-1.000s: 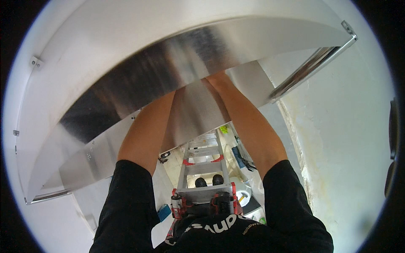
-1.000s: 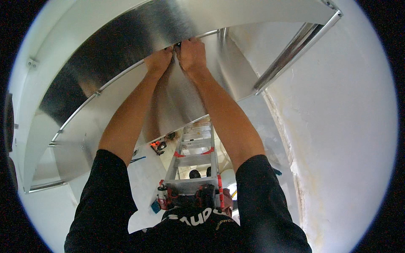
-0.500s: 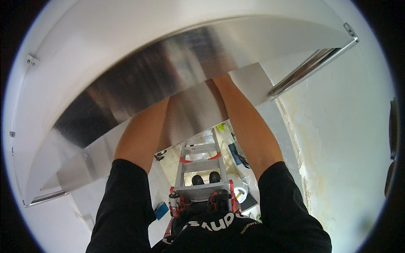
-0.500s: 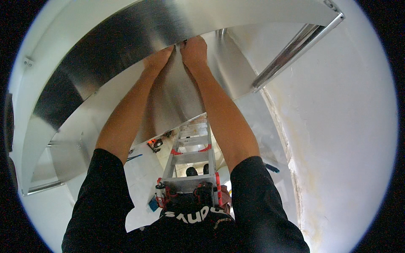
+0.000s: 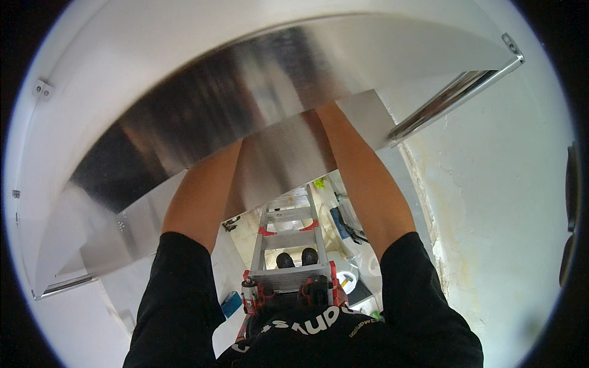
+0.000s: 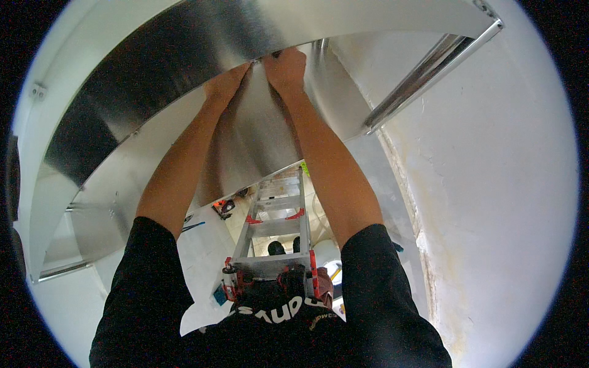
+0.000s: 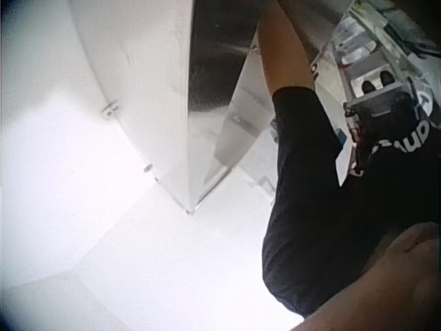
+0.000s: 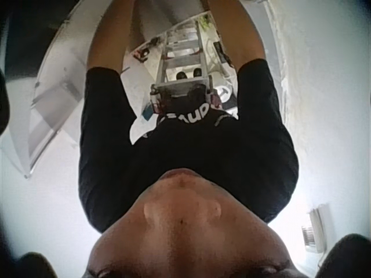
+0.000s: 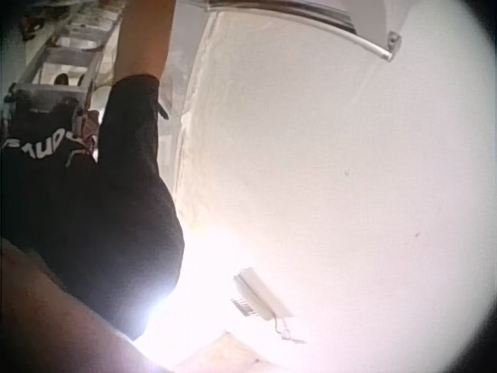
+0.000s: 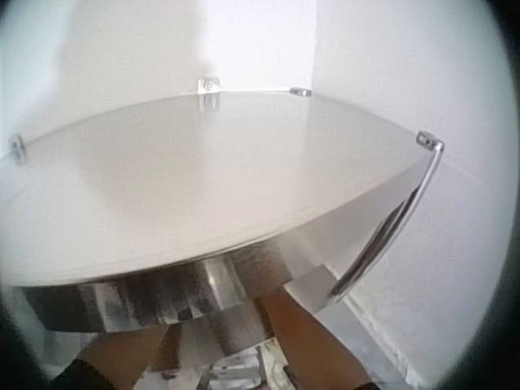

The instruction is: The person positions a stainless steel shelf against a wall and secures it using screws and a power drill. They climb a ladder to reach the mounting points and tighten the fasteners.

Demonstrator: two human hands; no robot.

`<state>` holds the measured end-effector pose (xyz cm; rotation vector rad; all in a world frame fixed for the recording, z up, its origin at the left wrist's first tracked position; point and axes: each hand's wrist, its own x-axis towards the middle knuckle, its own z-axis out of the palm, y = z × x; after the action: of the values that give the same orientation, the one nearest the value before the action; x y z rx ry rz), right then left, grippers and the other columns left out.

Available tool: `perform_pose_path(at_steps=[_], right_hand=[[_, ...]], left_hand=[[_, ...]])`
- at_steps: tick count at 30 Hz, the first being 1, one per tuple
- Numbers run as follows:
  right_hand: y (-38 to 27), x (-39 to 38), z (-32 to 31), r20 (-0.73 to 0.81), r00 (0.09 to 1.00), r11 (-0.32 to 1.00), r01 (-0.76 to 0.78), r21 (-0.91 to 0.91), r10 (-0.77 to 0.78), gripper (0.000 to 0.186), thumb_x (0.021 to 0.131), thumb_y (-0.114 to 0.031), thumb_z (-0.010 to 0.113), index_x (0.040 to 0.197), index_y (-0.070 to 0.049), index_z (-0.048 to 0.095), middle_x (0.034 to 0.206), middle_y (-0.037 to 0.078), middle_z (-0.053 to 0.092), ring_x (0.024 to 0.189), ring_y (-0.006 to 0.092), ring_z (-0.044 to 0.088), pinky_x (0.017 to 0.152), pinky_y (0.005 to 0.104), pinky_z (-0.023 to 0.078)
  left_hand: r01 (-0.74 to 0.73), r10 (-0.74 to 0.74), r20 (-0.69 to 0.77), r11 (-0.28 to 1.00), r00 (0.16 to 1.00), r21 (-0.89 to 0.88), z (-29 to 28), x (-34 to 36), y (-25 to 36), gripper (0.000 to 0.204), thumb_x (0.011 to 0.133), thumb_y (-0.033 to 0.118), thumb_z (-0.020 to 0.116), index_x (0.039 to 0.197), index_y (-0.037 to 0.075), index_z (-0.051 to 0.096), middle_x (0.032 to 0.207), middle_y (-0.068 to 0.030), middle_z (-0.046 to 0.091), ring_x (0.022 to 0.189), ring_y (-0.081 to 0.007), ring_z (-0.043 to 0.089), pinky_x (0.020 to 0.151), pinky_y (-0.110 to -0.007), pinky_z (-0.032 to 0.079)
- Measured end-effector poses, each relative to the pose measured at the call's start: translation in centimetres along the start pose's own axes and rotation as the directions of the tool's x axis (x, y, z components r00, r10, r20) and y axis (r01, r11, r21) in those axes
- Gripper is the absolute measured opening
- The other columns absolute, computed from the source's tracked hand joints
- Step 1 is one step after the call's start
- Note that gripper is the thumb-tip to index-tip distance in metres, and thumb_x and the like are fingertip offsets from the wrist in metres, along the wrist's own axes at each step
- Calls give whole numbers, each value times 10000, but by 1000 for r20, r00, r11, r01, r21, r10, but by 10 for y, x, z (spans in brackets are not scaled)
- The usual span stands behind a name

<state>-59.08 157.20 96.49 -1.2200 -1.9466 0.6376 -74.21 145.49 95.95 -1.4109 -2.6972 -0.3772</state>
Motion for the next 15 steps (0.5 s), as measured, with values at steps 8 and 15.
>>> perform_pose_path(at_steps=[8,15], right_hand=[[1,17,-49,89,988,982,116,149,-130,341,947,-298,679,1000,25,772,1044,253,740,940,434,709,838,508,585],[-11,-13,-29,219,933,942,315,-115,-285,339,925,-311,693,1058,-11,778,1111,237,743,1028,437,702,901,512,578]], left_hand=[[3,-3,1,1000,1000,-6,-1,0,0,654,1056,675,427,1294,157,748,1274,-161,745,1200,-369,692,1021,-481,501],[3,-3,2,1000,1000,-10,-1,-1,2,652,1057,672,430,1299,156,745,1279,-161,743,1208,-364,688,1030,-480,495]])
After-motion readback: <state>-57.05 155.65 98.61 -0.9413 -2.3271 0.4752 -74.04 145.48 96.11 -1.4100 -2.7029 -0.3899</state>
